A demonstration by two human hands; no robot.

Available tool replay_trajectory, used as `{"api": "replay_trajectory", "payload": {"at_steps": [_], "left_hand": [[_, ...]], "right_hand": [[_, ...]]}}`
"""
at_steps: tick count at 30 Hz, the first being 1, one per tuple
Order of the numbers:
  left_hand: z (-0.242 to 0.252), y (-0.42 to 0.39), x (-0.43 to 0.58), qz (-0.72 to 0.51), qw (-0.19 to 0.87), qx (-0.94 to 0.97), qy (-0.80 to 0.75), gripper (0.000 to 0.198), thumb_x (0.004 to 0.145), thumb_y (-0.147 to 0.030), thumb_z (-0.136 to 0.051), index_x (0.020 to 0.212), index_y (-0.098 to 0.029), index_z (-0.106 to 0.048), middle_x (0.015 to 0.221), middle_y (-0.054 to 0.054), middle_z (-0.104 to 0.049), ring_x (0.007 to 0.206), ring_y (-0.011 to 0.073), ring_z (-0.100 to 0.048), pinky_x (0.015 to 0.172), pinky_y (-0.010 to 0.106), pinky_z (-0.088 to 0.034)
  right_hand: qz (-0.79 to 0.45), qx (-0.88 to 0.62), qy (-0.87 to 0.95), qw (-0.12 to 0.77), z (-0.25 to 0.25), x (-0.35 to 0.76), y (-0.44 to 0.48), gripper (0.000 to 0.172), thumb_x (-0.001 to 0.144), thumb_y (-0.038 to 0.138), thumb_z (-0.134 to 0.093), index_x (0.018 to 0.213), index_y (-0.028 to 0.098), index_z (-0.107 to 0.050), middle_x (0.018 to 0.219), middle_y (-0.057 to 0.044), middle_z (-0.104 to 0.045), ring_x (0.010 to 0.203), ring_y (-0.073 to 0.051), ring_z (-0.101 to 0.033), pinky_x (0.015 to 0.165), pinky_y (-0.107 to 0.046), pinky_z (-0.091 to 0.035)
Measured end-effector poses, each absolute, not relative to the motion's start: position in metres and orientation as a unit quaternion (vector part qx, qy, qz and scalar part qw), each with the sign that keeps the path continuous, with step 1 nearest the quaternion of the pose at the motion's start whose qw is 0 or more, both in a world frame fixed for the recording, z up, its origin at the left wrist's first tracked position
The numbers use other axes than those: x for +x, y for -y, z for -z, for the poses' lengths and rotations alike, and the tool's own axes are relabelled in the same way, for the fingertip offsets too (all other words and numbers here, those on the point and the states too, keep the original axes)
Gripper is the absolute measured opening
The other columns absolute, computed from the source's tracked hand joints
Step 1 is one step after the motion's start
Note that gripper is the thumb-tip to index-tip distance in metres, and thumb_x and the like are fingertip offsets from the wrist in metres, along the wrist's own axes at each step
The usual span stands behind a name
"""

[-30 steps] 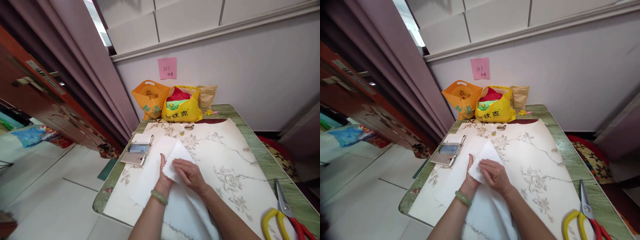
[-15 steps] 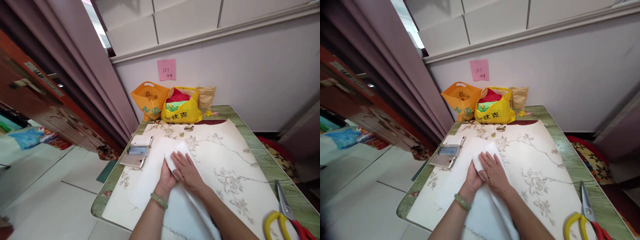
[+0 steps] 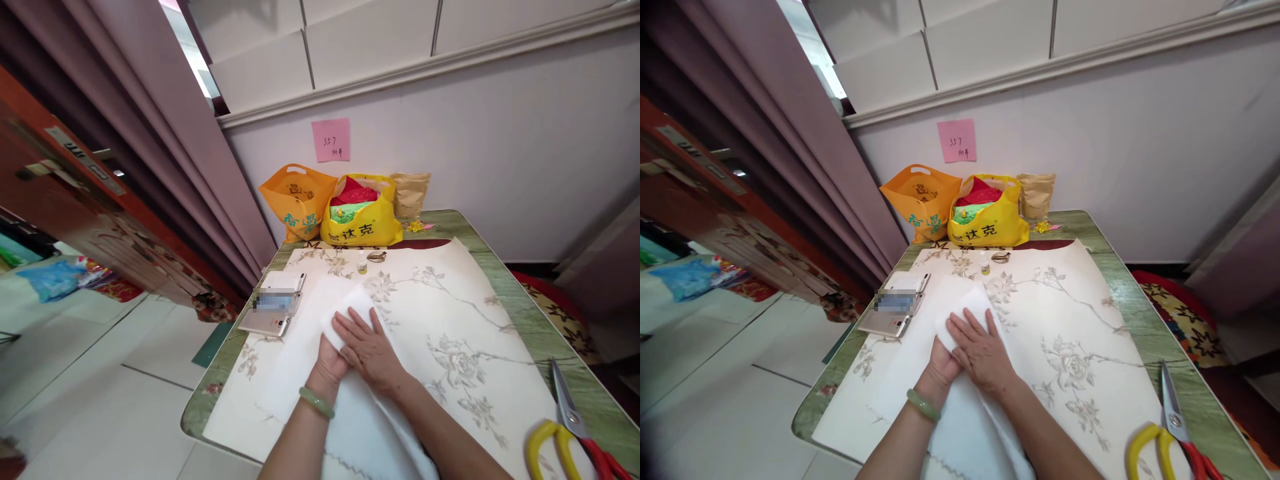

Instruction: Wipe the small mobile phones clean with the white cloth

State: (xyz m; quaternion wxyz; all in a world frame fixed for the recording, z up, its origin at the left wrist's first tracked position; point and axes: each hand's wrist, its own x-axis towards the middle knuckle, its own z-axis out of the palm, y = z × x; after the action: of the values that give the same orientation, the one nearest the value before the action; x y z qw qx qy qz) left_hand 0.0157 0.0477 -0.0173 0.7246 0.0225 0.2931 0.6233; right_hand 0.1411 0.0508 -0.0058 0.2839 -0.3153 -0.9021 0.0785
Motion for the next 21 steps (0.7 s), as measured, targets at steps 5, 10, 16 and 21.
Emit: {"api": "replay_trajectory", "payload": {"at_steps": [5, 10, 16, 21], "left_hand": [[0.001, -0.051, 0.027, -0.578, 0.753, -0.005, -0.314, 0.028, 0.085, -0.024, -0.053, 0.103, -0.008, -0.068, 0.099, 0.012, -0.073, 0.095, 0.02, -0.068, 0.09, 0.03, -0.051], [-0.001, -0.05, 0.025, -0.589, 0.743, 0.026, -0.316, 0.035, 0.083, -0.021, -0.057, 0.116, -0.014, -0.064, 0.094, 0.006, -0.074, 0.078, 0.0158, -0.069, 0.07, 0.027, -0.053], [-0.004, -0.05, 0.026, -0.585, 0.747, 0.009, -0.317, 0.031, 0.083, -0.021, -0.057, 0.111, -0.011, -0.066, 0.095, 0.008, -0.074, 0.081, 0.0176, -0.069, 0.074, 0.029, -0.053], [-0.006, -0.052, 0.027, -0.597, 0.741, -0.028, -0.306, 0.028, 0.083, -0.022, -0.055, 0.106, -0.01, -0.066, 0.093, 0.009, -0.074, 0.084, 0.0194, -0.069, 0.082, 0.032, -0.053]], "right_hand": [[-0.081, -0.46, 0.82, 0.331, 0.01, 0.142, -0.057, 0.056, 0.096, 0.034, -0.042, 0.149, 0.034, -0.026, 0.157, -0.004, -0.023, 0.144, -0.031, -0.021, 0.113, -0.064, -0.01], [-0.085, -0.53, 0.761, 0.364, 0.016, 0.144, -0.061, 0.051, 0.097, 0.033, -0.038, 0.148, 0.035, -0.03, 0.159, -0.007, -0.017, 0.144, -0.033, -0.019, 0.109, -0.067, -0.016], [-0.085, -0.546, 0.736, 0.392, 0.017, 0.146, -0.062, 0.056, 0.095, 0.033, -0.041, 0.149, 0.024, -0.027, 0.157, -0.012, -0.022, 0.143, -0.032, -0.021, 0.111, -0.065, -0.014], [-0.092, -0.499, 0.753, 0.419, 0.018, 0.149, -0.061, 0.044, 0.091, 0.036, -0.051, 0.133, 0.021, -0.052, 0.153, -0.012, -0.031, 0.142, -0.033, -0.025, 0.111, -0.063, -0.016]]}}
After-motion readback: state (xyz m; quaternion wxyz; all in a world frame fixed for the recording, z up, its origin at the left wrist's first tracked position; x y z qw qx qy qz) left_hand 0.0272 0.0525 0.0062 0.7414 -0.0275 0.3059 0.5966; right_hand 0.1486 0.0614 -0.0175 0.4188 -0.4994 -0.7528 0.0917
